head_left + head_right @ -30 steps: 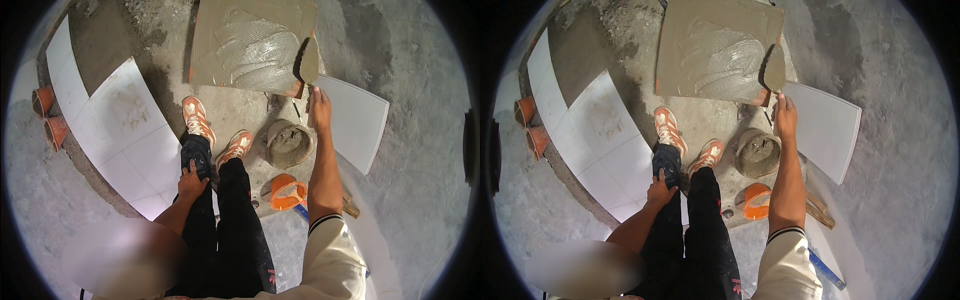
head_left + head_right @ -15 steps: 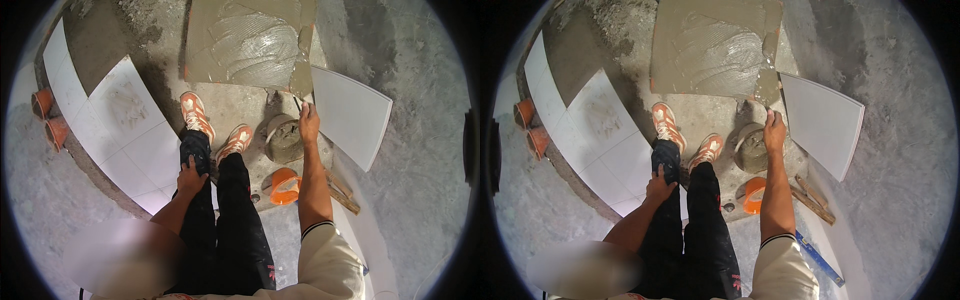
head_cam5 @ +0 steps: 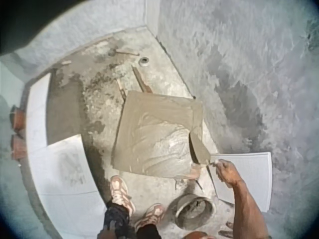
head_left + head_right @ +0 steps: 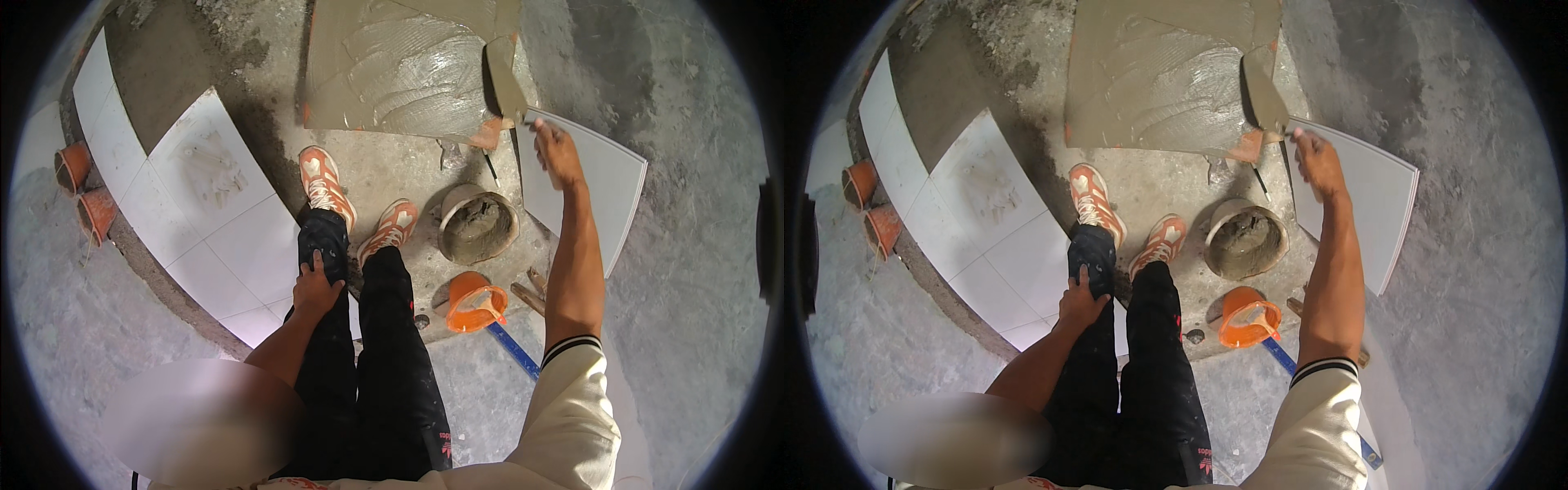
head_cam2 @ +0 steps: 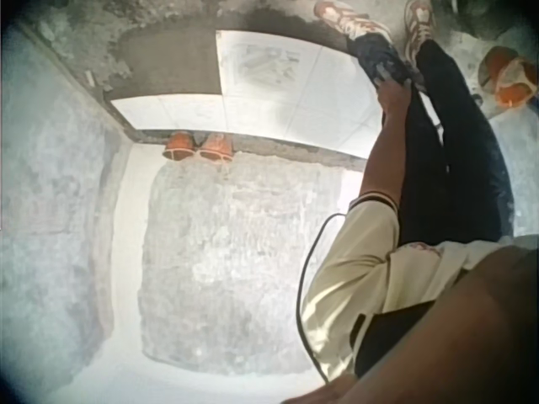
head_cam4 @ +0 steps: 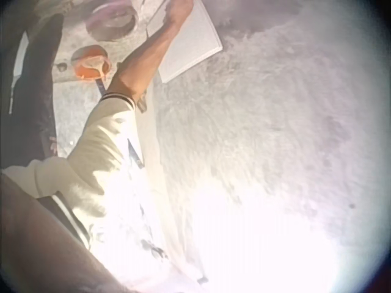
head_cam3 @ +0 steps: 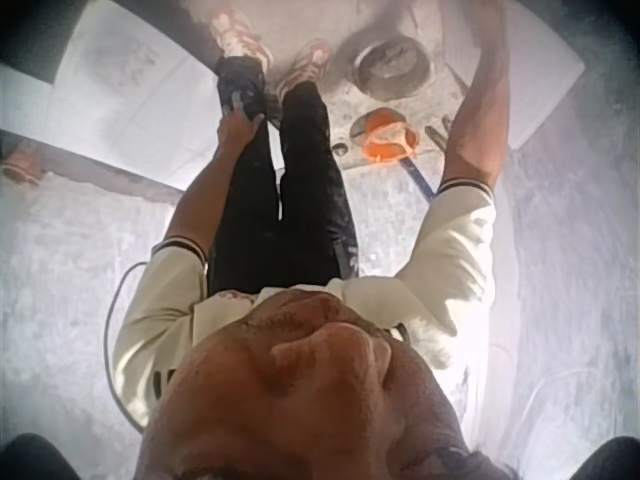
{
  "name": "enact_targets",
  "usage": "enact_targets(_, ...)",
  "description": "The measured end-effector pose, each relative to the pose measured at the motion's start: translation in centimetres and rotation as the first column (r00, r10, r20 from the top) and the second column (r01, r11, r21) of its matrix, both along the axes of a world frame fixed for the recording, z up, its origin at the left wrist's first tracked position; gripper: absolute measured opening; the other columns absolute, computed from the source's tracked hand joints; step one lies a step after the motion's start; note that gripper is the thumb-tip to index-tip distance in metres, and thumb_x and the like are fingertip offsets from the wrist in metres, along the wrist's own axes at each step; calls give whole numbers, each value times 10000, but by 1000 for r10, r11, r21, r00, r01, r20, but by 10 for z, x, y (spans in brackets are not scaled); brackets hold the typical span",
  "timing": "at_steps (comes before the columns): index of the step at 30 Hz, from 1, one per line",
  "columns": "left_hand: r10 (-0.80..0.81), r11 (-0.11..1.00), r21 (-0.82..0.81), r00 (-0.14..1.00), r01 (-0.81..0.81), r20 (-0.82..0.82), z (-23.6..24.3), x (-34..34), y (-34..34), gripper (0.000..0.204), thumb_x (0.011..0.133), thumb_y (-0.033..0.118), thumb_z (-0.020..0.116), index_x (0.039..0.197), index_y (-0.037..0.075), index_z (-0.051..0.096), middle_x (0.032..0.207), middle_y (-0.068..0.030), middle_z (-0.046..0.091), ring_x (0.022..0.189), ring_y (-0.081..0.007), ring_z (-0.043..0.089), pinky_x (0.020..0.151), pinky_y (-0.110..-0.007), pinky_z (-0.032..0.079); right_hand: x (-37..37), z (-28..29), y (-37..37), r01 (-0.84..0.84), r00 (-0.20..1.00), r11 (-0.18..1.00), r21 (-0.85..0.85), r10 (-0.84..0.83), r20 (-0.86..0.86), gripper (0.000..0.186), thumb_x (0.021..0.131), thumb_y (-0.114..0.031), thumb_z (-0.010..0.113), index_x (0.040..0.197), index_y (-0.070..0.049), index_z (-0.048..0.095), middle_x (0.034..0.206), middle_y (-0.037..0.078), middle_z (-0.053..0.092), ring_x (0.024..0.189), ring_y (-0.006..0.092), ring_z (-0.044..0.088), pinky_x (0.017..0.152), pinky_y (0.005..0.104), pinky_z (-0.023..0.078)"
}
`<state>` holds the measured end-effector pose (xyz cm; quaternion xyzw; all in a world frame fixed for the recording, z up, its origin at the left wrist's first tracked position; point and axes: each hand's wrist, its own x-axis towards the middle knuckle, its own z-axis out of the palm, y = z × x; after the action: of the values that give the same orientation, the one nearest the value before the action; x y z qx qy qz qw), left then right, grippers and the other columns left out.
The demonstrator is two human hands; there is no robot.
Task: The person spreads cement on the floor and a tile using a trowel, then places the tile on the floor and taps it with a mallet to secure it. The person also cleans the tile surface with a brush.
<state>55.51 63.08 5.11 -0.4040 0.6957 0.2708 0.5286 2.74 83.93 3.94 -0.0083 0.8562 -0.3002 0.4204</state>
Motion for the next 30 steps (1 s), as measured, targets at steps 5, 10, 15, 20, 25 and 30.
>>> enact_targets(5,-12,1000,-5,1000,12,6,-2,2,1,1075,895,514,810,1706,120,225,1446,-285,515,1221,-464,651,1030,-527,565,60,0,52,-116,993,991,68,114,29,516,1091,-527,570,1079,-24,689,741,36,584,621,153,514,613,346,460)
enact_targets(10,-31,999,15,999,30,18,-2,-1,0,1105,892,556,796,1714,129,192,1479,-289,503,1233,-470,650,1036,-539,557,149,-14,87,-159,948,971,176,200,-248,468,1121,-442,525,1147,1,671,928,272,678,884,417,686,821,481,533)
enact_targets(15,-33,999,18,998,32,62,-2,-4,1,1103,900,554,790,1719,145,175,1503,-280,494,1270,-462,636,1063,-531,549,257,-14,86,180,929,978,105,-134,-346,420,1123,-379,537,1186,11,678,1135,304,704,1035,513,684,888,521,542)
enact_targets(20,-46,999,4,997,46,65,-2,-1,3,1105,909,559,785,1723,154,159,1518,-268,488,1280,-456,633,1069,-529,546,257,-4,-13,12,861,993,115,48,-507,368,1113,-335,545,1220,-4,665,1202,276,696,1036,514,682,876,563,550)
enact_targets(25,-48,999,10,996,48,73,-2,-4,4,1103,912,565,781,1725,158,156,1529,-269,480,1292,-454,627,1072,-522,546,211,3,-78,-89,873,941,327,232,-429,341,1109,-321,546,1194,-5,643,1135,269,682,988,486,693,843,596,544)
enact_targets(30,-25,1000,10,997,25,76,0,-6,3,1102,909,563,785,1722,157,161,1534,-278,477,1278,-461,633,1074,-529,545,185,-1,-42,218,861,937,274,-53,-505,388,1104,-346,549,1118,22,670,1113,300,710,1026,510,677,871,573,521)
